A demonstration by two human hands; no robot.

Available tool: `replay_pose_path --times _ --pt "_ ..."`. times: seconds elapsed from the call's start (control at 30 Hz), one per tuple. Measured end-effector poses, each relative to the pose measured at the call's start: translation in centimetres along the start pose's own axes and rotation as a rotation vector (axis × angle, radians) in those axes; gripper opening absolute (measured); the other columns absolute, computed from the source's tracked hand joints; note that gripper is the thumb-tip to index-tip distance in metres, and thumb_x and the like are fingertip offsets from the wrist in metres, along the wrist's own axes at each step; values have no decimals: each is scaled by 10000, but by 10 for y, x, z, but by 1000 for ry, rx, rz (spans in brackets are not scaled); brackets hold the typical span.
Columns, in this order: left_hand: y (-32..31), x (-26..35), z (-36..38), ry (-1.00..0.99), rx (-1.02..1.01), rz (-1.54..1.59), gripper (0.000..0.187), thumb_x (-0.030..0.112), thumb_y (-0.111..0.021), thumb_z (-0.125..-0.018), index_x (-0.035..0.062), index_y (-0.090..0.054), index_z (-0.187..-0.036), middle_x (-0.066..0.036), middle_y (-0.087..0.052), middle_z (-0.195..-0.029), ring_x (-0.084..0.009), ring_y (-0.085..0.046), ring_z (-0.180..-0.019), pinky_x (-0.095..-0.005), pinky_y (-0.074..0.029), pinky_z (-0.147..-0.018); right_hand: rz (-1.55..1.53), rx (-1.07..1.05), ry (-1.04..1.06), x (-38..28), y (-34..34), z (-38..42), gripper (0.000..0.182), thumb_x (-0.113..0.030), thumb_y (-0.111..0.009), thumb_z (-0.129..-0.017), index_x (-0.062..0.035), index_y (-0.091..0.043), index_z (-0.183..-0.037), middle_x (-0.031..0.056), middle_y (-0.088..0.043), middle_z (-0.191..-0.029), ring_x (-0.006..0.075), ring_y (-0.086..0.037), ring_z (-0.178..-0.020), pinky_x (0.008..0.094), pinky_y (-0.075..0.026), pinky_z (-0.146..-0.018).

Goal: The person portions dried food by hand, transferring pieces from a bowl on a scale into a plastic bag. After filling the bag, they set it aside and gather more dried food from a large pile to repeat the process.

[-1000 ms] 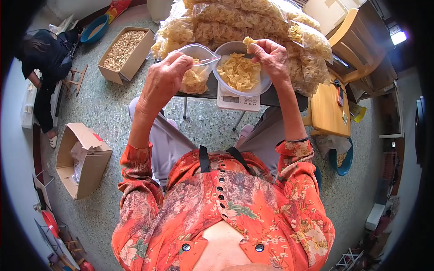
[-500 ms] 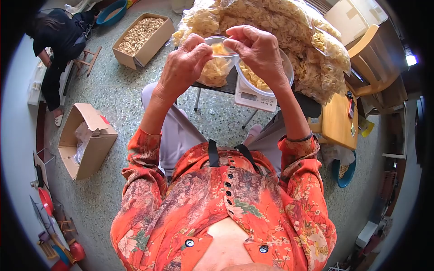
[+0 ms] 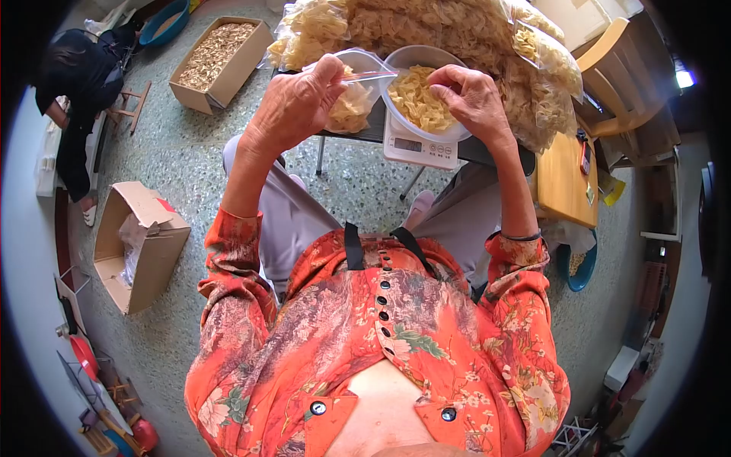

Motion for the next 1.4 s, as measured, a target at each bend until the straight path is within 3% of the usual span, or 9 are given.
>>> replay_pose_path --times 0.17,0.27,0.6,0.7,0.83,1.03,1.17,1.3,1.4 --pt "8 8 -3 -58 70 -28 171 98 -707 -952 79 -576 -1060 -116 -738 -958 -384 -713 -830 -430 -567 -673 -35 -82 95 -16 -14 0 171 -86 -730 -888 -5 -735 -1039 77 -705 -863 136 -630 -738 304 -528 -710" --pt "14 11 -3 -112 155 -35 160 79 -732 -923 72 -629 -1045 -112 -726 -973 -360 -714 -840 -419 -573 -691 15 -136 158 -27 -29 -1 272 -274 -727 -808 -84 -760 -1001 105 -722 -931 272 -713 -901 396 -559 -818" --pt "22 16 4 -140 238 74 127 69 -732 -906 70 -648 -1000 -91 -660 -948 -341 -694 -791 -410 -566 -663 155 -26 130 -18 -38 -11 203 -233 -703 -824 -80 -777 -934 83 -738 -870 254 -721 -847 391 -566 -782" --pt "25 15 4 -122 285 150 129 58 -735 -899 68 -652 -997 -96 -662 -952 -341 -694 -801 -410 -566 -683 -173 56 4 -2 -17 -12 220 -205 -759 -874 -22 -771 -995 92 -767 -881 153 -722 -759 298 -576 -724" --pt "25 17 3 -176 285 74 123 56 -741 -891 77 -661 -982 -87 -666 -958 -335 -692 -811 -409 -564 -686 -544 215 -64 4 6 -10 226 -166 -779 -933 -5 -751 -1088 60 -765 -945 106 -709 -839 262 -587 -755" --pt "24 22 5 -176 303 58 137 56 -761 -870 99 -667 -959 -70 -652 -976 -322 -695 -809 -405 -562 -675 -592 327 214 -66 11 -13 203 -114 -788 -921 -7 -747 -1089 46 -749 -924 63 -655 -728 230 -550 -653" --pt "25 21 6 -153 311 74 143 52 -758 -872 98 -658 -964 -72 -648 -975 -323 -698 -810 -408 -567 -670 -160 240 404 -100 -4 -18 189 -86 -812 -858 -67 -774 -1042 53 -713 -904 108 -657 -701 262 -532 -650" --pt "28 20 7 -143 315 72 141 8 -731 -885 70 -639 -973 -93 -672 -1007 -320 -698 -827 -403 -573 -699 -181 294 401 -84 2 -16 177 -79 -805 -857 -60 -773 -1030 61 -714 -904 138 -676 -719 281 -546 -677" --pt "19 13 8 -117 268 127 162 -30 -700 -900 52 -607 -1003 -118 -703 -1051 -324 -702 -823 -398 -577 -721 -252 331 211 -48 13 -13 172 -82 -781 -852 -54 -767 -1021 100 -716 -907 209 -693 -768 315 -557 -718"
Point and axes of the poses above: each hand's wrist, its own z-axis away from the middle knuckle, its own y-axis out of the back of the hand, x = y × z, the point moved 7 cm from there along -z, towards the middle knuckle
